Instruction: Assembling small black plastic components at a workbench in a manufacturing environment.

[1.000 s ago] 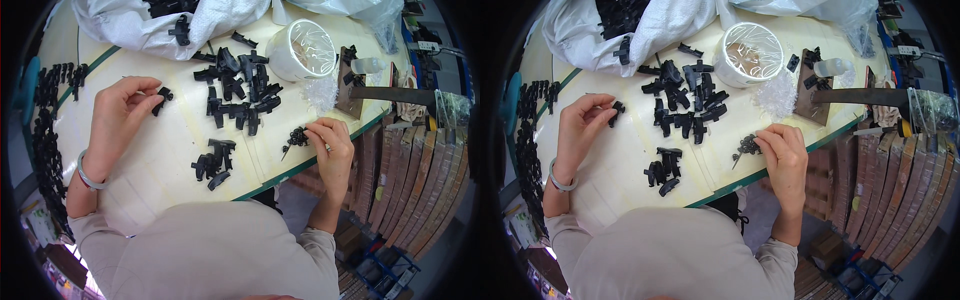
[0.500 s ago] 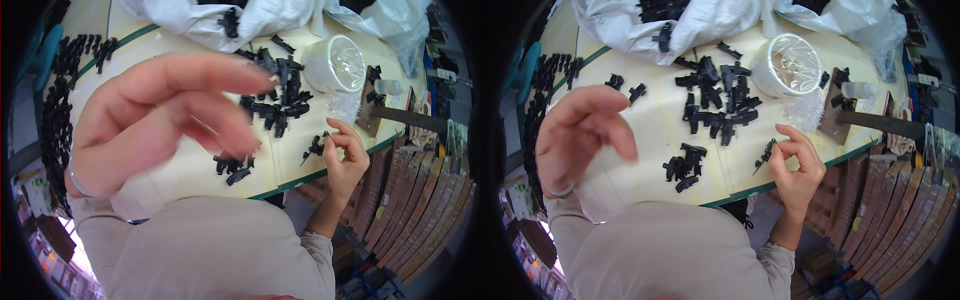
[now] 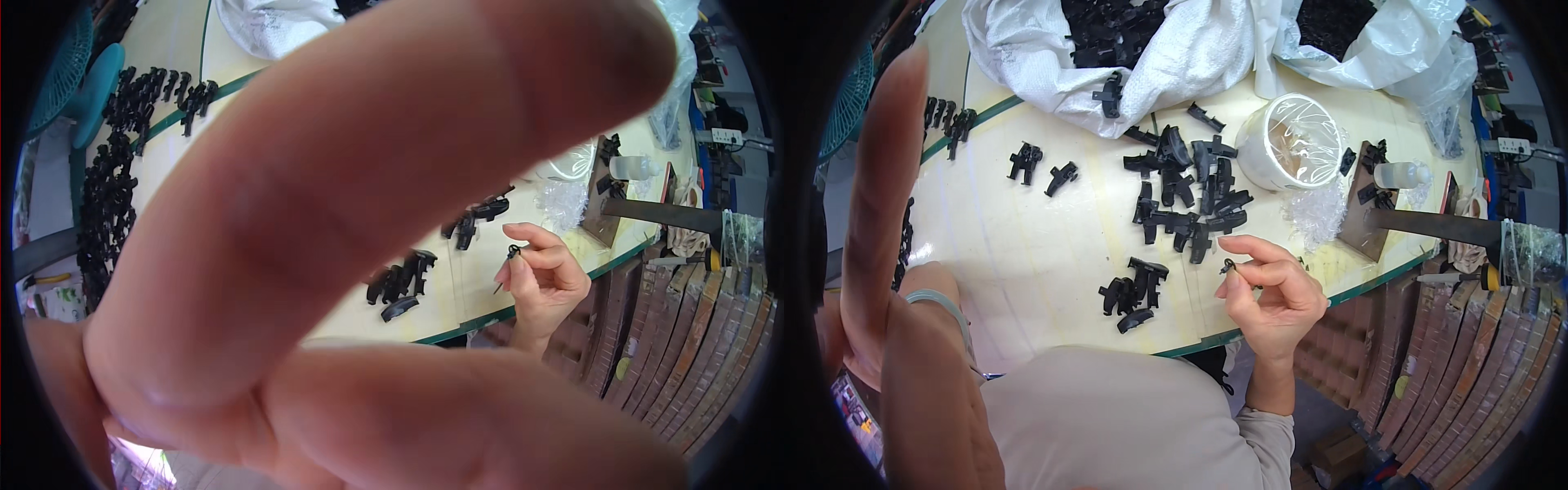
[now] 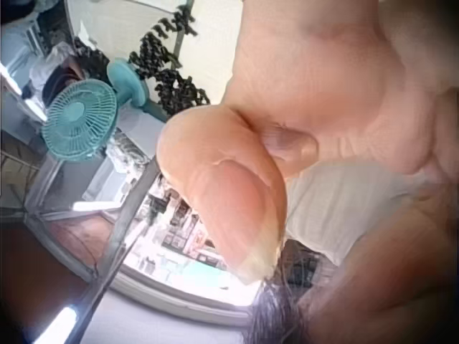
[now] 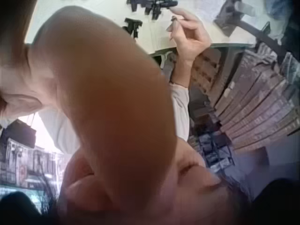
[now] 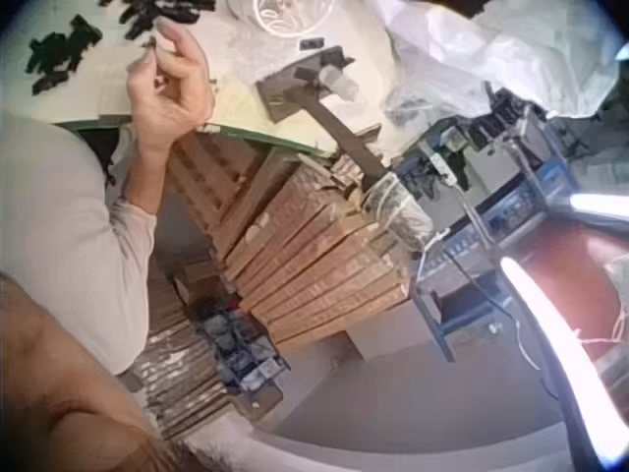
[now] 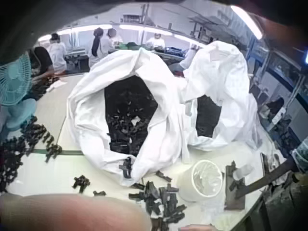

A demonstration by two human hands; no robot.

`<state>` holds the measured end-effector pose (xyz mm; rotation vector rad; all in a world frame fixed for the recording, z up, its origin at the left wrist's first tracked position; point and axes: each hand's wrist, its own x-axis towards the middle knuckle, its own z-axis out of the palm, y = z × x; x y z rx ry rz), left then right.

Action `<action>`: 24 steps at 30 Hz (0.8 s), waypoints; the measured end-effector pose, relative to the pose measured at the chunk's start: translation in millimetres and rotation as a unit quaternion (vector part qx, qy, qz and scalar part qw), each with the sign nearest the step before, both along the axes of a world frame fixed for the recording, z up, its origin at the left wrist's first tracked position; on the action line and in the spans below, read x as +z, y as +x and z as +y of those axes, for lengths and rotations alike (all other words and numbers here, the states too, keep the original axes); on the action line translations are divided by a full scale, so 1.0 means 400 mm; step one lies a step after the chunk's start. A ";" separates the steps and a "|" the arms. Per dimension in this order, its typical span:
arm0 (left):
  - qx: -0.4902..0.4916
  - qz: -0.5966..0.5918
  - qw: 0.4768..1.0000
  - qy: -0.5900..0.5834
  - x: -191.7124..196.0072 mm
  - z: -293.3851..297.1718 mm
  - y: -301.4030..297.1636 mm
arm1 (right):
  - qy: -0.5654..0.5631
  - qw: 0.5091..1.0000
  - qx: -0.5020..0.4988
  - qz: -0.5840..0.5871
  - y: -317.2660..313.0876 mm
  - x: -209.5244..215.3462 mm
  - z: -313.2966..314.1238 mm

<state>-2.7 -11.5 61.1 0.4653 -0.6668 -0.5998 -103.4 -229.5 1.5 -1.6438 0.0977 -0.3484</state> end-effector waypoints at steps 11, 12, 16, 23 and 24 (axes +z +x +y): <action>-0.030 0.086 0.996 0.006 -0.025 0.504 -0.063 | -0.385 0.892 -0.078 -0.223 -0.004 -0.023 -0.003; -0.011 0.092 0.995 0.022 -0.027 0.730 -0.090 | -0.365 0.899 -0.066 -0.231 0.004 -0.043 -0.010; -0.030 0.130 0.991 -0.006 0.021 0.206 -0.022 | -0.439 0.863 -0.074 -0.237 -0.005 -0.002 0.020; -0.105 0.096 0.905 0.400 0.013 0.009 0.026 | -0.461 0.829 -0.069 -0.310 0.004 -0.020 0.023; -0.130 0.104 0.868 0.469 -0.022 -0.005 0.012 | -0.454 0.830 -0.064 -0.318 0.005 -0.022 0.029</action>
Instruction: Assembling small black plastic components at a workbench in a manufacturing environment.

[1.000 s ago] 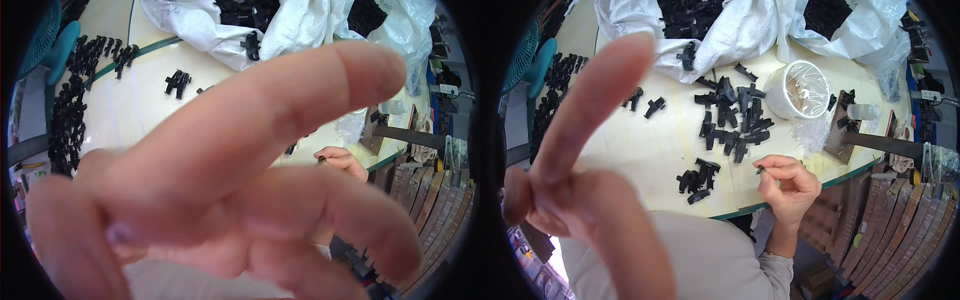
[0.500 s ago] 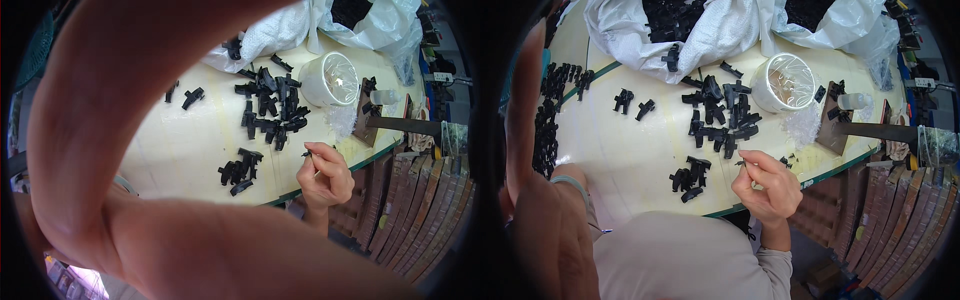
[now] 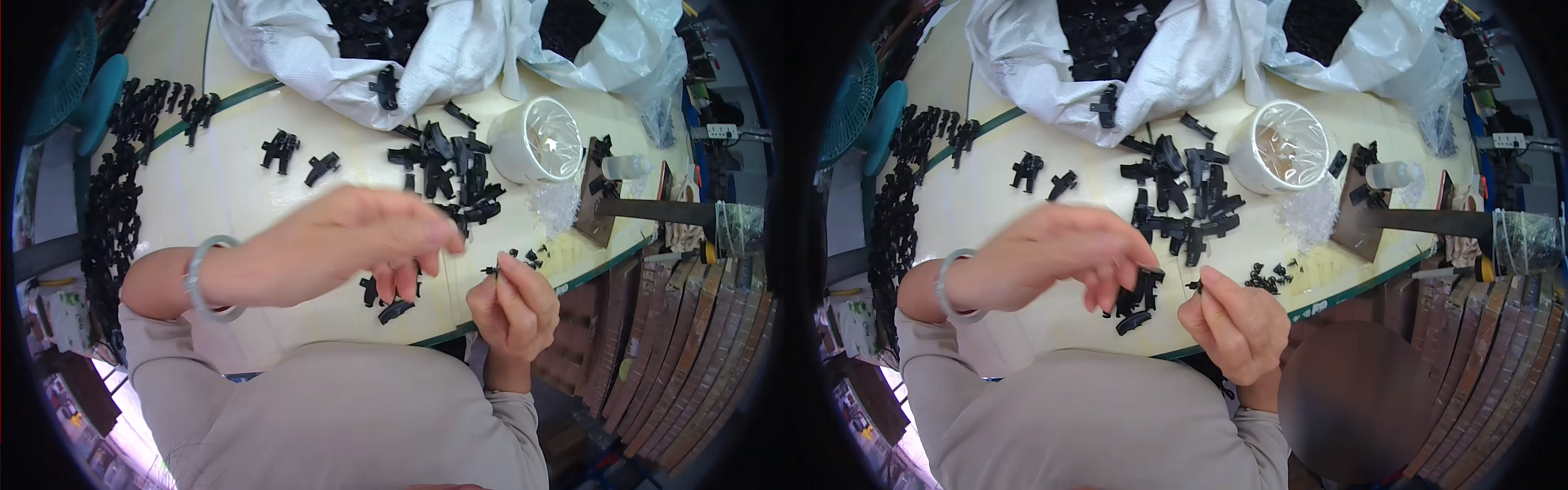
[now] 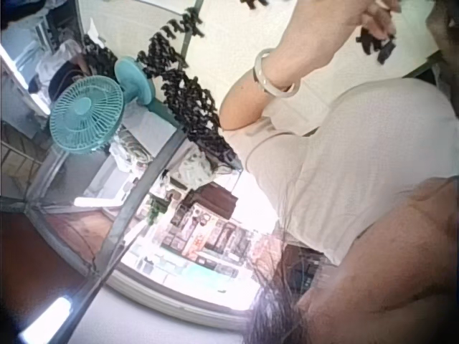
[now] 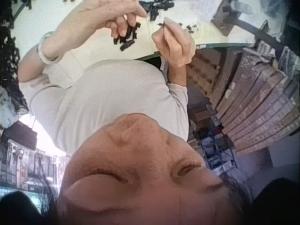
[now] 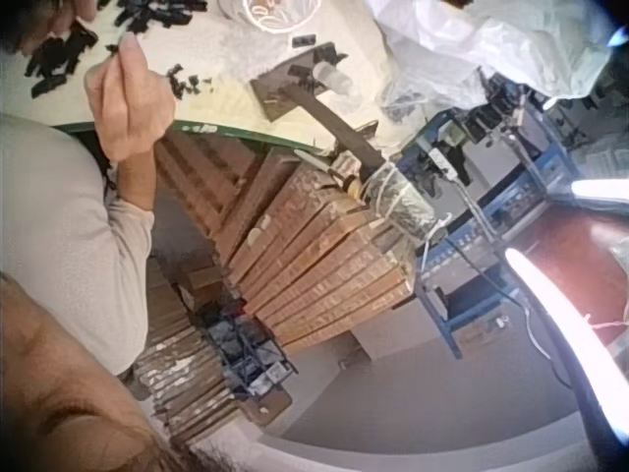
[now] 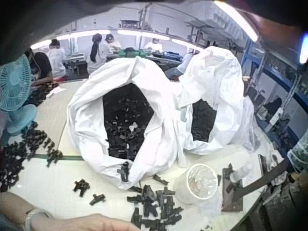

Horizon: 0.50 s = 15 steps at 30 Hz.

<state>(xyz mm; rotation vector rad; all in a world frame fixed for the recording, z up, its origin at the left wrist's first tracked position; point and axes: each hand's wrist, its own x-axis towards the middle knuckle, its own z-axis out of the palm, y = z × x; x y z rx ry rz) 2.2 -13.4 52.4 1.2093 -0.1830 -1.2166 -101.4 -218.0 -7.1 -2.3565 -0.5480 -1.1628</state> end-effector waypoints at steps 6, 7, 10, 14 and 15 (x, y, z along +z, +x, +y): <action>-0.135 0.098 0.985 -0.035 -0.089 -0.018 -0.026 | -0.062 0.996 0.064 0.032 -0.025 -0.011 0.024; -0.132 0.121 0.982 -0.059 -0.100 -0.018 -0.031 | -0.063 0.994 0.082 0.026 -0.023 -0.011 0.027; -0.120 0.143 0.978 -0.091 -0.110 -0.009 -0.034 | -0.053 0.993 0.105 0.018 -0.010 -0.010 0.030; -0.095 0.017 0.994 -0.051 -0.107 0.005 -0.013 | 0.068 0.982 0.105 0.143 -0.004 -0.006 0.042; -0.081 -0.034 0.996 -0.031 -0.103 0.004 -0.008 | 0.144 0.963 0.126 0.189 -0.003 -0.002 0.040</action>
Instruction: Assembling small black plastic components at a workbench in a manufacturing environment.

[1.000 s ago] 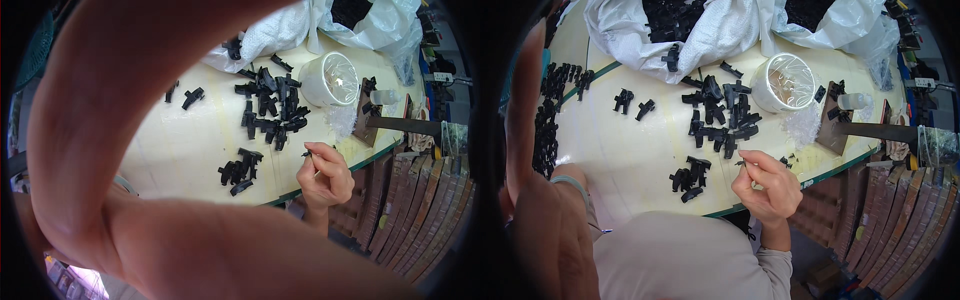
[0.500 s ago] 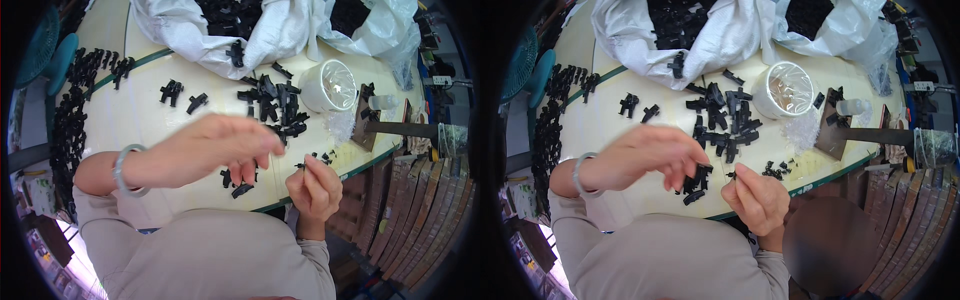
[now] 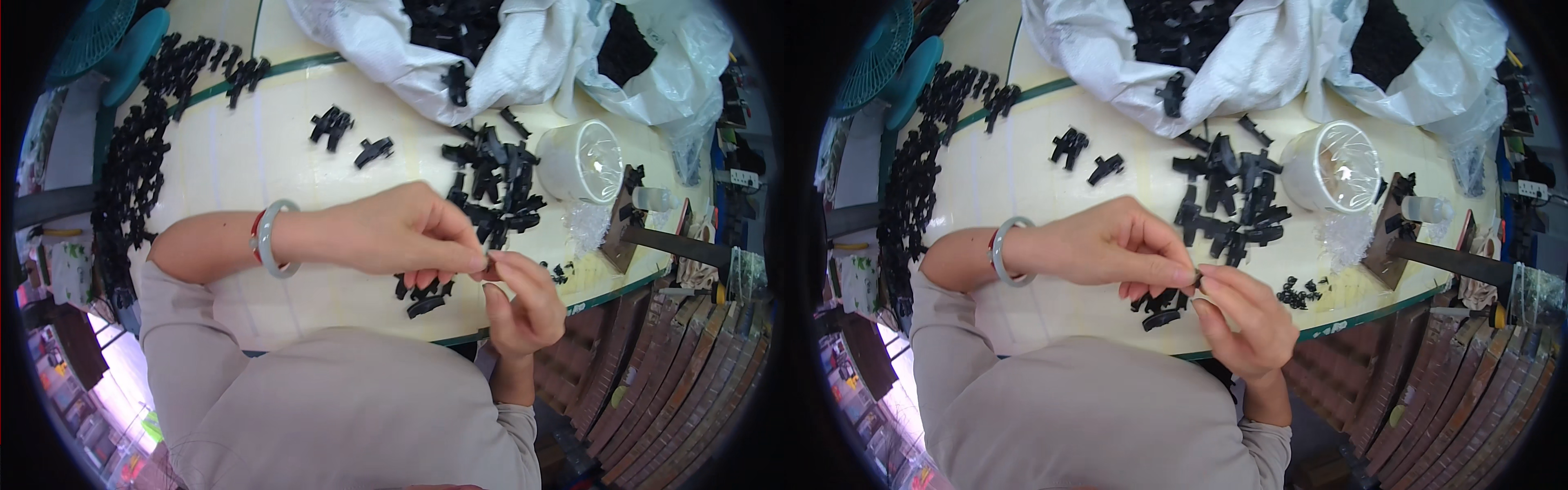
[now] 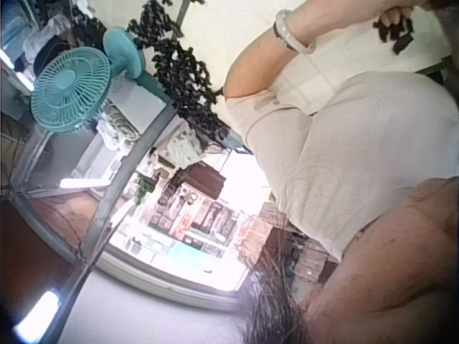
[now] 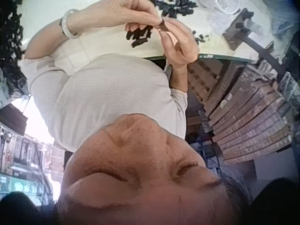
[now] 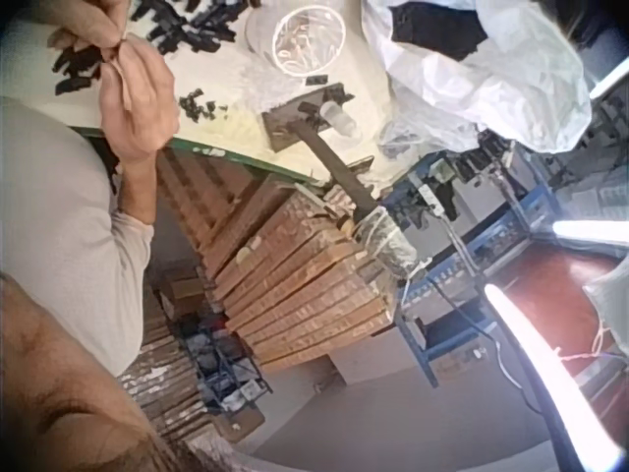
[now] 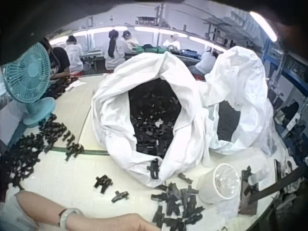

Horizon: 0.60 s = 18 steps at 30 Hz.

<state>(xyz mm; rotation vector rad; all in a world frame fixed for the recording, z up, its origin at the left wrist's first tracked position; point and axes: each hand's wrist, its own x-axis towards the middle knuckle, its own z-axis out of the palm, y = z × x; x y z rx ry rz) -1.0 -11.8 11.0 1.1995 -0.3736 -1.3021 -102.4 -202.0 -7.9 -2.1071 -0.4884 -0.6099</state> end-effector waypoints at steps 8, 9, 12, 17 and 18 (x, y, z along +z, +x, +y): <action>-0.031 -0.108 0.994 -0.007 0.014 0.010 0.022 | 0.055 0.996 0.022 0.072 0.020 0.028 0.006; -0.030 -0.106 0.994 -0.006 0.013 0.010 0.024 | 0.046 0.996 0.023 0.068 0.022 0.029 0.007; -0.042 -0.168 0.985 0.000 0.014 0.009 0.028 | 0.043 0.996 0.028 0.077 0.023 0.031 0.003; -0.067 -0.317 0.945 0.040 0.025 0.019 0.027 | 0.035 0.994 0.020 0.103 0.015 0.046 -0.012; -0.070 -0.457 0.885 0.052 0.022 0.028 0.026 | 0.007 0.997 -0.020 0.071 0.021 0.054 -0.025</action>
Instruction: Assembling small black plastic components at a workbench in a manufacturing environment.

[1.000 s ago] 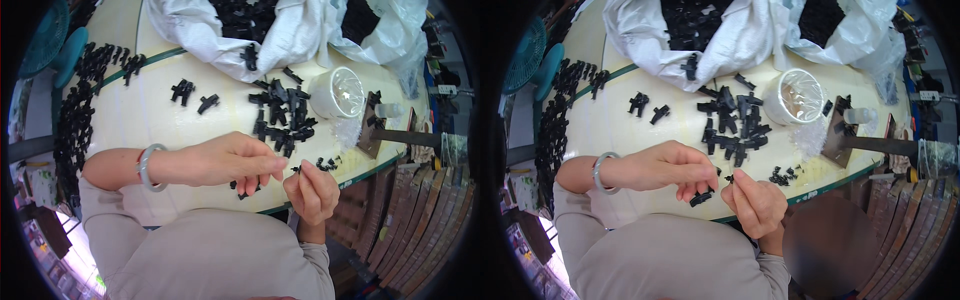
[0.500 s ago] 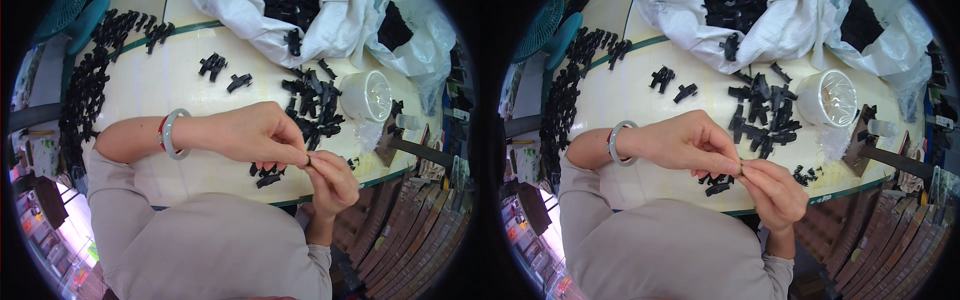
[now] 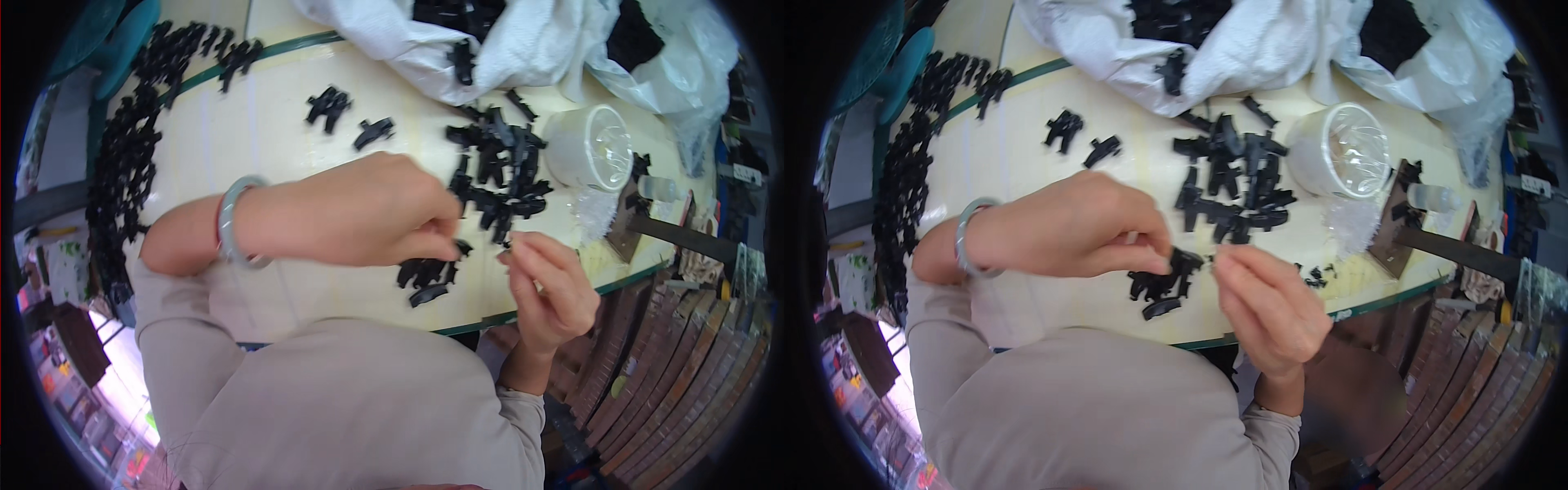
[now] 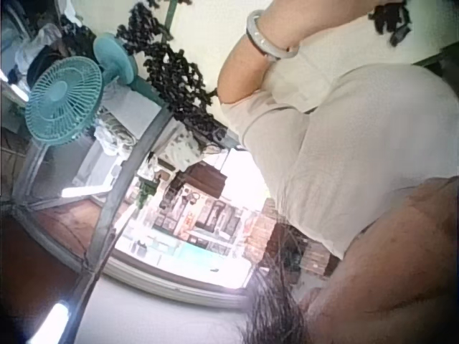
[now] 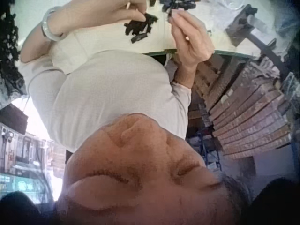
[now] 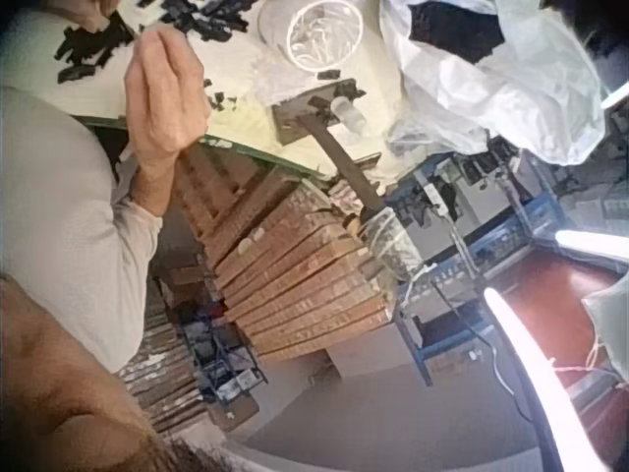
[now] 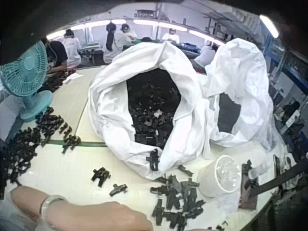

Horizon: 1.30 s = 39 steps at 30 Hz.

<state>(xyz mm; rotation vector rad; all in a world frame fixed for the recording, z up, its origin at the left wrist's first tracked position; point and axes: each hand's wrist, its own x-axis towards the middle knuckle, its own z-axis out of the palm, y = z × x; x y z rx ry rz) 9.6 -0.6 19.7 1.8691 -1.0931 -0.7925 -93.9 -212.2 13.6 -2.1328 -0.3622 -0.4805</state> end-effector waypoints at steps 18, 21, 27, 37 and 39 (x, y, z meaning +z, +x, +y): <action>0.026 -0.131 0.989 0.061 -0.041 -0.002 -0.116 | -0.386 0.917 -0.059 -0.087 0.200 0.058 -0.215; 0.023 -0.100 0.993 0.056 -0.019 0.013 -0.075 | -0.361 0.927 -0.051 -0.085 0.203 0.064 -0.214; 0.089 0.212 0.972 -0.044 -0.010 0.001 0.026 | -0.097 0.991 -0.093 0.026 0.136 0.081 -0.170; 0.152 0.575 0.787 -0.163 -0.039 -0.037 -0.011 | 0.129 0.986 -0.085 0.057 0.020 -0.021 -0.009; 0.138 0.576 0.789 -0.165 -0.048 -0.038 -0.012 | 0.141 0.984 -0.094 0.049 0.015 -0.034 0.011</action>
